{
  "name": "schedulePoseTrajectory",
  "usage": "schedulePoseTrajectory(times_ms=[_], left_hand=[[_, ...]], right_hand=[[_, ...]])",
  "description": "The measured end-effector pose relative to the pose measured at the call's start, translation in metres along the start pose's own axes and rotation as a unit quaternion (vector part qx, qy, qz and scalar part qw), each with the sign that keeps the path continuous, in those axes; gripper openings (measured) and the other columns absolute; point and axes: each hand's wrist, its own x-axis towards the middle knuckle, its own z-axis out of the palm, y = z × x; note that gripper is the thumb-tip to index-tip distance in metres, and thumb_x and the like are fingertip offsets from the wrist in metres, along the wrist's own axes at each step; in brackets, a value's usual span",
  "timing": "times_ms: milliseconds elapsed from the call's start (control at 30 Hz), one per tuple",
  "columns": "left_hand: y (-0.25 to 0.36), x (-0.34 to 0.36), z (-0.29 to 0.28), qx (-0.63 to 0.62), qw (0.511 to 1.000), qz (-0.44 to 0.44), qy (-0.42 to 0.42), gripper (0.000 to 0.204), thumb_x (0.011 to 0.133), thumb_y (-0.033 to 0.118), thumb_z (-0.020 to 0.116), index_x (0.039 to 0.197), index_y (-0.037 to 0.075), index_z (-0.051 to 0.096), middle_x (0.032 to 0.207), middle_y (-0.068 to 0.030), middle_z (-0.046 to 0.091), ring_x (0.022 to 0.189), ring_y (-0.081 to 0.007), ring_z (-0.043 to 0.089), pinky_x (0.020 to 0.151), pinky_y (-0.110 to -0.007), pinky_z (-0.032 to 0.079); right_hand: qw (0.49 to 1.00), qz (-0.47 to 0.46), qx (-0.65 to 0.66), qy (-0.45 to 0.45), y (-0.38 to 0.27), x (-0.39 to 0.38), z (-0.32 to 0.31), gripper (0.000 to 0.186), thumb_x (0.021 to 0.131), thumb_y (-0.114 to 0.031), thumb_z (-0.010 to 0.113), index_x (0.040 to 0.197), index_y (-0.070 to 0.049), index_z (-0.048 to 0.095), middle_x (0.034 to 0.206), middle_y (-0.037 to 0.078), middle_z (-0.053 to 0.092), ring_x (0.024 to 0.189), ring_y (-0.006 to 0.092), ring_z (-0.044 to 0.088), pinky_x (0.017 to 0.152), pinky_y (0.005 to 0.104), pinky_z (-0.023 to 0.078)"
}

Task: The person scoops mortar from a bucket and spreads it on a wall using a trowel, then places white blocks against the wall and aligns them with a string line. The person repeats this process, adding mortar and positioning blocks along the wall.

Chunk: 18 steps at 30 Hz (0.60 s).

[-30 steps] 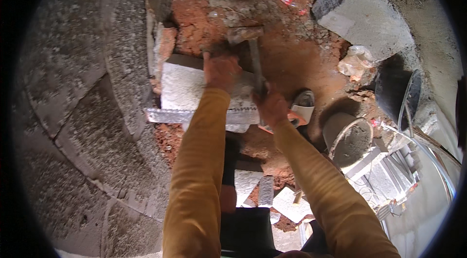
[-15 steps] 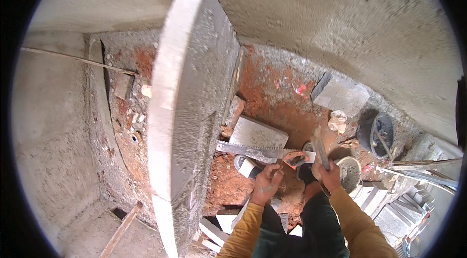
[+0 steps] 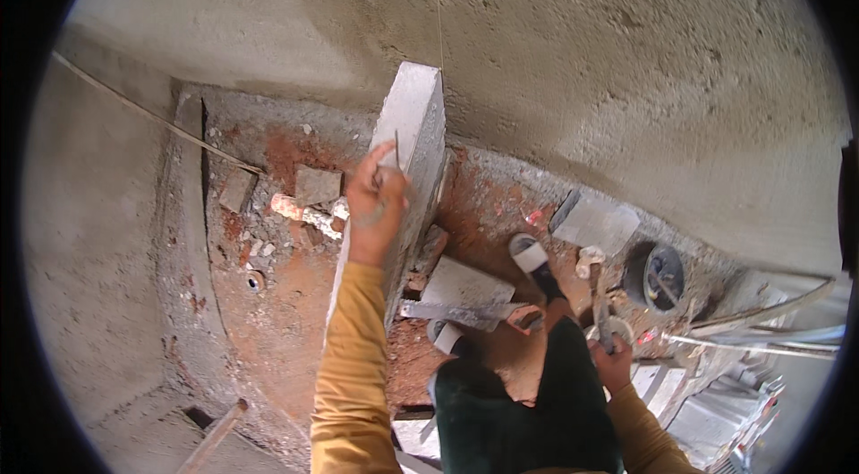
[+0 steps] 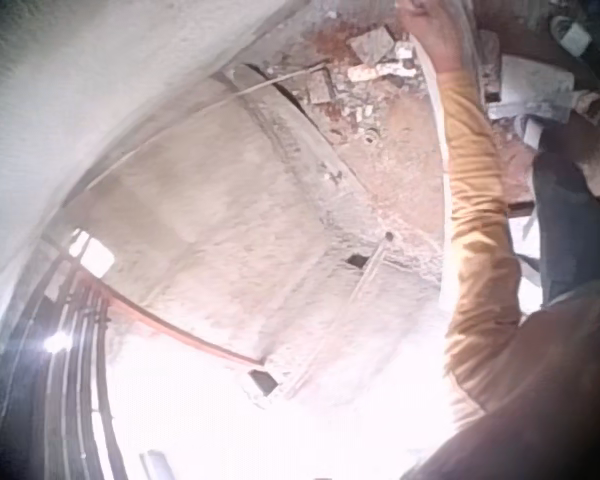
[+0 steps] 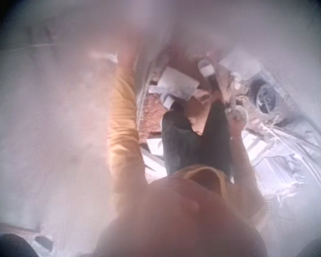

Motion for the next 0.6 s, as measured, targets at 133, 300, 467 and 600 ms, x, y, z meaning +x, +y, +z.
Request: schedulePoseTrajectory(times_ms=[133,300,467,600], left_hand=[[-0.014,0.059,0.011,-0.082,0.992,-0.063,0.078,0.034,0.086,0.008,0.058,0.117,-0.005,0.054,0.088,-0.0086,0.066,0.062,-0.008,0.056,0.057,-0.02,0.047],[-0.036,0.101,0.026,-0.135,0.981,-0.034,0.137,0.033,0.086,0.011,0.061,0.114,-0.005,0.054,0.093,-0.01,0.066,0.07,-0.0125,0.061,0.067,-0.024,0.049],[-0.043,0.132,0.038,-0.174,0.964,-0.026,0.199,0.027,0.088,0.013,0.062,0.108,-0.004,0.059,0.09,-0.0079,0.065,0.072,-0.011,0.061,0.065,-0.021,0.047],[-0.052,0.15,0.049,-0.129,0.965,0.021,0.225,0.026,0.088,0.015,0.062,0.105,-0.005,0.061,0.092,-0.0085,0.065,0.078,-0.0109,0.062,0.067,-0.022,0.048]], right_hand=[[0.998,-0.046,0.003,-0.045,-0.002,0.055,0.019,0.024,0.078,-0.019,0.071,0.069,-0.003,0.057,0.057,-0.001,0.047,0.057,0.006,0.039,0.049,0.0291,0.034],[0.987,-0.012,-0.077,-0.143,-0.018,0.144,0.027,0.021,0.077,-0.018,0.072,0.071,-0.002,0.059,0.058,-0.001,0.048,0.057,0.0068,0.043,0.052,0.0268,0.038],[0.984,-0.027,-0.041,-0.174,-0.044,0.167,0.018,0.015,0.079,-0.011,0.07,0.074,0.0,0.062,0.065,0.001,0.06,0.058,0.0056,0.05,0.054,0.0256,0.043],[0.978,-0.024,-0.143,-0.148,-0.05,0.173,0.02,0.015,0.079,-0.013,0.072,0.077,-0.001,0.063,0.064,0.001,0.06,0.058,0.0064,0.05,0.054,0.0261,0.043]])
